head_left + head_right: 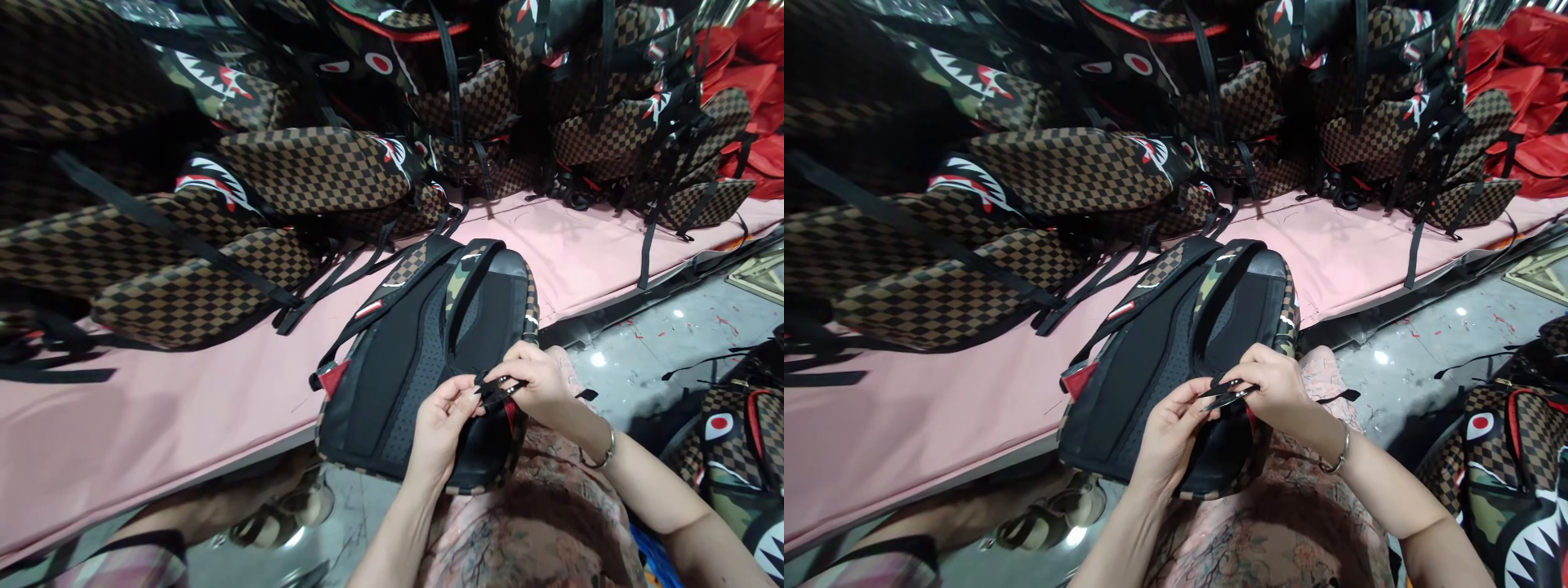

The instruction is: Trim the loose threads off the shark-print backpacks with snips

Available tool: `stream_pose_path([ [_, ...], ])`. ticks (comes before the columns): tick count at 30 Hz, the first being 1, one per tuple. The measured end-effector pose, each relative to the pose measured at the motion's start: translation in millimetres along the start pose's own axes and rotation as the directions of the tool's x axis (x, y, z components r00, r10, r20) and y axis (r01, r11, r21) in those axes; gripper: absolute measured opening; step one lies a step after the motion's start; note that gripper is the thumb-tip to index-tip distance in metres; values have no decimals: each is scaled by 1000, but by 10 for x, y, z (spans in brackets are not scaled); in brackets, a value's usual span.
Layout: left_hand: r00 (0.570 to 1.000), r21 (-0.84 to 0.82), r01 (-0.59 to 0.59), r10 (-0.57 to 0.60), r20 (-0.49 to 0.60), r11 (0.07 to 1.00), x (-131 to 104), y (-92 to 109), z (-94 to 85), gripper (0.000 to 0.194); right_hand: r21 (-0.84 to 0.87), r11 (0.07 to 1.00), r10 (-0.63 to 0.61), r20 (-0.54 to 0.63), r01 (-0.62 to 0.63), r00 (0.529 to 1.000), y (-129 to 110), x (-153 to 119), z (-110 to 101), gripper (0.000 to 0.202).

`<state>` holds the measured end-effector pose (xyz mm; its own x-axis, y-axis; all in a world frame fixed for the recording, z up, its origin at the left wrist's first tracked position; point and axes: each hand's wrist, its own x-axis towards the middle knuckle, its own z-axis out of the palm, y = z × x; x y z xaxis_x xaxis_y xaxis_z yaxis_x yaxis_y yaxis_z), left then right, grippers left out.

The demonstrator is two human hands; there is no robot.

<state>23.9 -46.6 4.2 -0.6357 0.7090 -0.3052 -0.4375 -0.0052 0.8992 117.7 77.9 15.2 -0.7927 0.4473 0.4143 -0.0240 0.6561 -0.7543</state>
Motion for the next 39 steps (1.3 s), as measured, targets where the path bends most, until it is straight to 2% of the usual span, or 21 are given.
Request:
stream_pose_path([
  [2, 1000, 40, -23, 23, -1, 999, 2, -10, 4, 26, 8, 999, 33, 23, -33, 999, -66, 35, -21, 18],
  [4, 999, 84, -41, 40, 6, 996, 0, -17, 6, 23, 156, 976, 139, 90, -152, 986, -135, 83, -63, 17],
  [7, 999, 112, -42, 43, -6, 993, -6, -25, 0, 22, 475, 802, 297, 212, -364, 931, -165, 133, -145, 28],
  [8, 999, 111, -40, 42, -12, 993, -7, -28, -3, 23, 519, 762, 334, 199, -388, 921, -147, 136, -173, 28],
  [9, 999, 108, -39, 41, -17, 993, -8, -32, -7, 23, 521, 764, 363, 142, -381, 921, -118, 130, -199, 26],
  [11, 999, 103, -34, 36, -18, 994, -8, -38, -13, 24, 399, 857, 364, -22, -326, 931, -40, 92, -240, 22],
  [13, 999, 98, -31, 33, -13, 995, -7, -39, -14, 25, 198, 943, 290, -101, -267, 952, 38, 27, -265, 22],
  [17, 999, 108, -35, 35, 3, 994, -14, -18, -2, 26, -152, 987, 56, 25, -52, 998, 122, -102, -286, 14],
  [20, 999, 128, -39, 38, 9, 991, -27, 4, 9, 25, -295, 946, -107, 113, 136, 988, 131, -137, -301, 18],
  [25, 1000, 134, -25, 25, 5, 991, -39, 6, 10, 26, -343, 903, -192, 215, 258, 957, 130, -104, -352, 22],
  [39, 999, 149, -24, 20, 28, 989, -30, 3, 1, 26, -373, 886, -166, 301, 276, 939, 146, -54, -421, 25],
])
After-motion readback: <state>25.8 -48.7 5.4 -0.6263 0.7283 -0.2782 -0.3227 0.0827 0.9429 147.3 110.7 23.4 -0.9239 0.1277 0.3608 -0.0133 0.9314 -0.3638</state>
